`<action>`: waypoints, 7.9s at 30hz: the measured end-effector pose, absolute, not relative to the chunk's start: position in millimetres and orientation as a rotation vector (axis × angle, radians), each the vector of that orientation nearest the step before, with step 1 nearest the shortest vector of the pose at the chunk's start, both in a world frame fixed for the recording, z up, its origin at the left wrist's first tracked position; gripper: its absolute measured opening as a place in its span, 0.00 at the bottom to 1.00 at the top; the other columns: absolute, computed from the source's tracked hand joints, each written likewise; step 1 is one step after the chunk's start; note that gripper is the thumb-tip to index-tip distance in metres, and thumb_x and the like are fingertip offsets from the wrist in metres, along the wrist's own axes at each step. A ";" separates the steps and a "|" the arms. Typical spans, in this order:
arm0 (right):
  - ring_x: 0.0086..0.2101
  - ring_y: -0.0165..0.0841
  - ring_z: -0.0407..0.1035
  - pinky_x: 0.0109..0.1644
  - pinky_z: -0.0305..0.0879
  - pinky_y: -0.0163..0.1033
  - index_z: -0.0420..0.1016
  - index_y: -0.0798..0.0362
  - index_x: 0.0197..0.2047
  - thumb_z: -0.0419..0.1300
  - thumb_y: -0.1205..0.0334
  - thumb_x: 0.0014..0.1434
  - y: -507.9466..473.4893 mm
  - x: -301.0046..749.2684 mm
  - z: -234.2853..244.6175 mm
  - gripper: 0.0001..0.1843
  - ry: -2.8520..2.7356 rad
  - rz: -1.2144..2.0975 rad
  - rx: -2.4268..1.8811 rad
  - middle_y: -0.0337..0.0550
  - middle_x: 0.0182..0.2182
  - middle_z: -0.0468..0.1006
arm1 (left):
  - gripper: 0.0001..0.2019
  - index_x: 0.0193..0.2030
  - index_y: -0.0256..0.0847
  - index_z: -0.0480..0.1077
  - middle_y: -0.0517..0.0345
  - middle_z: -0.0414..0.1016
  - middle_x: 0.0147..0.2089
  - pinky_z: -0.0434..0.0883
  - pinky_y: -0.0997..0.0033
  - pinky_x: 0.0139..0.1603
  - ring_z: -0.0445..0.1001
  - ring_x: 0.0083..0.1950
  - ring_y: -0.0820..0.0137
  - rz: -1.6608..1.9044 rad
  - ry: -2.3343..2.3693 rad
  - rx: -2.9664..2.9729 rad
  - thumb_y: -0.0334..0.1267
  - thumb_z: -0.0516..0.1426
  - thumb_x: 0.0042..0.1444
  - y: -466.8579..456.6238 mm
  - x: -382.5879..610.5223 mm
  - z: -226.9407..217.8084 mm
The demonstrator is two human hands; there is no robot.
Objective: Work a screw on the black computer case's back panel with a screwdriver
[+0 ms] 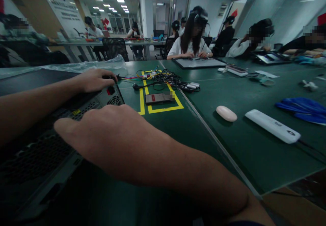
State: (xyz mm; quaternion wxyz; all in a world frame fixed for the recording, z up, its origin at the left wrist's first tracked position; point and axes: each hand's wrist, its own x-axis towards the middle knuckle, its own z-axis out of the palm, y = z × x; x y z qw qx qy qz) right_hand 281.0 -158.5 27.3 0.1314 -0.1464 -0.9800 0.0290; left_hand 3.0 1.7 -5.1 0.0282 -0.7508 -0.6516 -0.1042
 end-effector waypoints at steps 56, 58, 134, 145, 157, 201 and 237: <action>0.31 0.39 0.76 0.34 0.61 0.43 0.73 0.55 0.61 0.48 0.67 0.78 -156.2 271.7 21.3 0.17 -2.834 0.135 -0.488 0.43 0.36 0.87 | 0.27 0.58 0.45 0.86 0.44 0.87 0.57 0.75 0.48 0.65 0.81 0.59 0.43 -0.303 -2.014 -2.299 0.50 0.54 0.60 4.8 3.6 -7.4; 0.31 0.39 0.76 0.35 0.63 0.43 0.74 0.54 0.59 0.48 0.67 0.78 -160.1 271.1 22.3 0.15 -2.815 0.085 -0.556 0.42 0.35 0.86 | 0.27 0.58 0.44 0.86 0.44 0.87 0.58 0.75 0.47 0.65 0.81 0.60 0.42 -0.296 -2.009 -2.303 0.50 0.54 0.60 5.0 3.3 -7.1; 0.40 0.38 0.80 0.44 0.70 0.42 0.76 0.51 0.55 0.51 0.66 0.79 -155.8 272.3 24.6 0.12 -2.841 0.008 -0.577 0.43 0.43 0.87 | 0.27 0.58 0.46 0.86 0.45 0.86 0.59 0.74 0.46 0.67 0.80 0.62 0.41 -0.285 -2.047 -2.302 0.51 0.55 0.59 2.5 4.4 -4.8; 0.39 0.38 0.79 0.48 0.73 0.44 0.79 0.50 0.53 0.49 0.63 0.81 -158.5 272.7 22.3 0.16 -2.824 -0.044 -0.592 0.44 0.42 0.87 | 0.29 0.60 0.48 0.86 0.46 0.86 0.59 0.74 0.46 0.67 0.79 0.63 0.42 -0.317 -2.079 -2.309 0.53 0.56 0.57 1.3 5.7 -3.1; 0.36 0.37 0.77 0.44 0.70 0.42 0.81 0.51 0.48 0.48 0.65 0.79 -159.9 274.4 22.1 0.18 -2.783 -0.155 -0.534 0.43 0.36 0.85 | 0.30 0.61 0.45 0.85 0.43 0.84 0.62 0.72 0.46 0.70 0.79 0.64 0.41 -0.276 -2.078 -2.306 0.53 0.55 0.59 0.9 6.7 -2.1; 0.34 0.39 0.78 0.45 0.72 0.43 0.77 0.52 0.50 0.46 0.65 0.81 -159.8 269.8 16.9 0.17 -2.773 -0.077 -0.575 0.40 0.32 0.83 | 0.29 0.60 0.43 0.86 0.42 0.86 0.60 0.75 0.42 0.66 0.80 0.63 0.39 -0.290 -2.014 -2.322 0.51 0.55 0.58 3.2 4.1 -4.4; 0.37 0.41 0.82 0.43 0.74 0.44 0.75 0.53 0.56 0.49 0.68 0.79 -157.8 268.3 23.4 0.15 -2.814 -0.019 -0.629 0.45 0.37 0.87 | 0.27 0.58 0.48 0.87 0.45 0.87 0.58 0.75 0.45 0.65 0.80 0.62 0.40 -0.341 -2.042 -2.306 0.52 0.57 0.57 4.1 3.0 -6.5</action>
